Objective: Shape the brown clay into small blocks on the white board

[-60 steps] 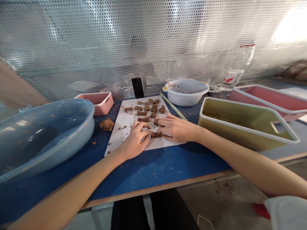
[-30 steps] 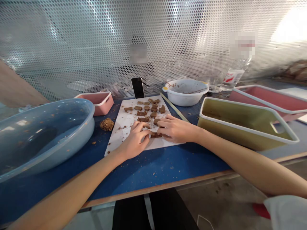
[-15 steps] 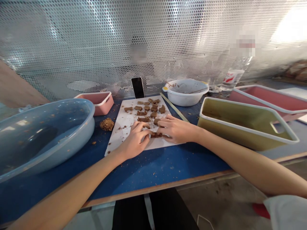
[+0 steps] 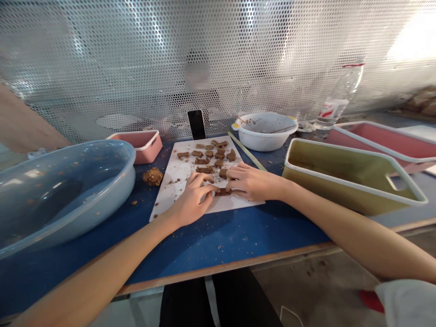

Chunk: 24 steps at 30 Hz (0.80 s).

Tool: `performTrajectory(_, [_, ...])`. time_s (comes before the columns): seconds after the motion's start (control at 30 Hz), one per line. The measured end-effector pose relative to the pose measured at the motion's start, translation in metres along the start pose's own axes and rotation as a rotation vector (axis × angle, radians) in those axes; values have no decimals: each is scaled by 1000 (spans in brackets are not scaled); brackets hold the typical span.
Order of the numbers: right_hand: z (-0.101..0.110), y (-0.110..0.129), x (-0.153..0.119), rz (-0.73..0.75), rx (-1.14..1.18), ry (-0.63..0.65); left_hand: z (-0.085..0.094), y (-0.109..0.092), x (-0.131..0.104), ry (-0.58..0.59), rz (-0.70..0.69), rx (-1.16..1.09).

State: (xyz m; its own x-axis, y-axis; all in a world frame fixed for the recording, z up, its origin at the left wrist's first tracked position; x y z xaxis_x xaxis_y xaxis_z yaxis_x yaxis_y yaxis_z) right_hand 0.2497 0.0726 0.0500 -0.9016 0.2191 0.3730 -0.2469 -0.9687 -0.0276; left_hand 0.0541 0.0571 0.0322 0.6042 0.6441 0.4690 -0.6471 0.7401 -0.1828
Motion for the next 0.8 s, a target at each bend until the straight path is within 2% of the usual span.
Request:
performTrajectory(0.27, [12,1,5,-122,252,-33,-2,2,0,-8,5,-9])
performTrajectory(0.5, [10,-1,6,-86,153,-56,-3,3,0,-6,3,0])
performTrajectory(0.8, [15,-3,6,-106,206,-170,-1,3,0,11,11,-10])
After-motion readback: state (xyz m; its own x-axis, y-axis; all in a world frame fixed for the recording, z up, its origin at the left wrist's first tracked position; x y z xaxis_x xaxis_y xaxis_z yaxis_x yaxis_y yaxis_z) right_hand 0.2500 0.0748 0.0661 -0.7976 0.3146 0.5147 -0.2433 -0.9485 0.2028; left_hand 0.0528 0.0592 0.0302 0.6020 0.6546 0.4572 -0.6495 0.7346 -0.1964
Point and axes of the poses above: each hand's wrist, its own x-axis towards the middle knuckle, its own z-axis out of the back of the hand, y = z × x, the point moved 6 cm from there along x, towards the middle knuckle, and after that the axes turned 9 degrees about x, right-handed, at the moved point
